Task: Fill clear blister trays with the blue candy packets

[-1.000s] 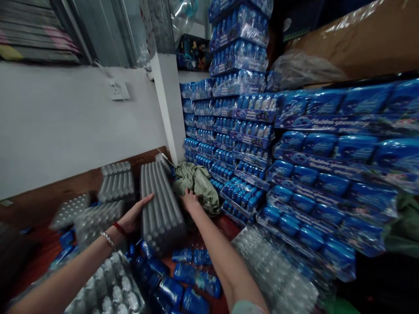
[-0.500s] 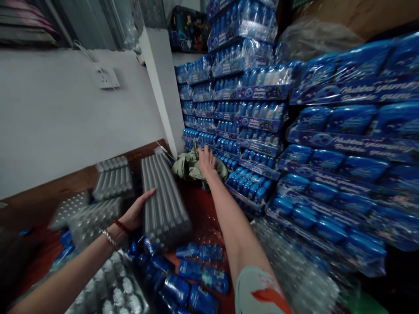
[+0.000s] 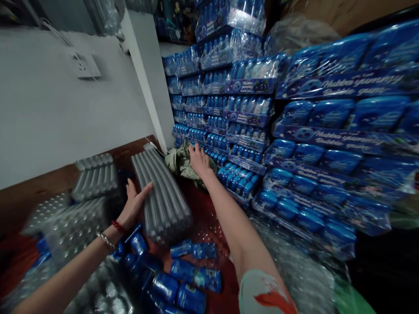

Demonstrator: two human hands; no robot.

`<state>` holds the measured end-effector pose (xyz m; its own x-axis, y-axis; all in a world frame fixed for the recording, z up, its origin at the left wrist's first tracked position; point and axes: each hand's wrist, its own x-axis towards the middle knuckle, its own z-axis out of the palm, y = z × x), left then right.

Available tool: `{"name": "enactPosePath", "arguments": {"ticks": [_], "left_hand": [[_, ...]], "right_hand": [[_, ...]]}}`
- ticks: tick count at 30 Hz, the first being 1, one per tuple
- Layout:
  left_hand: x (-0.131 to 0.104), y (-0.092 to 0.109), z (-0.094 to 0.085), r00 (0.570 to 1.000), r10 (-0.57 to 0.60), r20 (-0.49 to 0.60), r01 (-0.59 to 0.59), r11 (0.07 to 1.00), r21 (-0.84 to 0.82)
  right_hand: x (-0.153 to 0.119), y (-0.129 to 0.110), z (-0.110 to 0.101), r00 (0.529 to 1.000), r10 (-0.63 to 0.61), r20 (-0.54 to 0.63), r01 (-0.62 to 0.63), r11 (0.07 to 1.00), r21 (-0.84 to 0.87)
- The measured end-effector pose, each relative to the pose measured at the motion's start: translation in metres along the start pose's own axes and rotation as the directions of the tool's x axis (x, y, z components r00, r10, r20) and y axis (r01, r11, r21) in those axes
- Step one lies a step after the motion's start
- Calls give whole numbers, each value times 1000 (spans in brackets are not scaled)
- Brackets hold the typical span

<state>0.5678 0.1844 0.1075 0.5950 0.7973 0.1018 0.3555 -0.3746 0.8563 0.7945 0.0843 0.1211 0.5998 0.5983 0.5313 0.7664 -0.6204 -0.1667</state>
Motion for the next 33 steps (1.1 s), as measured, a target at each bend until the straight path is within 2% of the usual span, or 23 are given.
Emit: {"name": "enactPosePath", "arguments": {"ticks": [1,3,5,7,10,13,17,21,26,33], "left_hand": [[3,7,-1,996,94,-4,-92,983,161],[11,26,0,969,229,91,-247,888,387],[17,43,6,924,310,222,-380,791,479],[21,53,14,902,315,297,-426,768,479],[23,53,23,896,255,362,-409,792,453],[22,47,25,901,251,353,-397,806,440],[21,46,24,914,245,324,-370,832,413],[19,50,22,909,218,356,-370,814,448],[18,42,10,910,227,348,-368,829,422],[20,21,-10,912,257,320,-371,849,376]], "right_hand": [[0,1,-2,1000,13,20,-13,1000,19],[6,6,-7,995,65,75,-75,987,142],[20,15,-14,986,109,124,-140,949,281],[37,23,-20,980,142,141,-184,915,359],[55,23,-23,972,192,139,-230,901,367],[54,7,-16,966,210,150,-250,902,353],[23,-17,1,970,164,179,-210,937,280],[-18,-18,13,961,51,271,-96,983,156],[-45,-16,14,913,11,408,-29,999,37],[-63,-24,19,792,92,604,-94,995,-28]]}}
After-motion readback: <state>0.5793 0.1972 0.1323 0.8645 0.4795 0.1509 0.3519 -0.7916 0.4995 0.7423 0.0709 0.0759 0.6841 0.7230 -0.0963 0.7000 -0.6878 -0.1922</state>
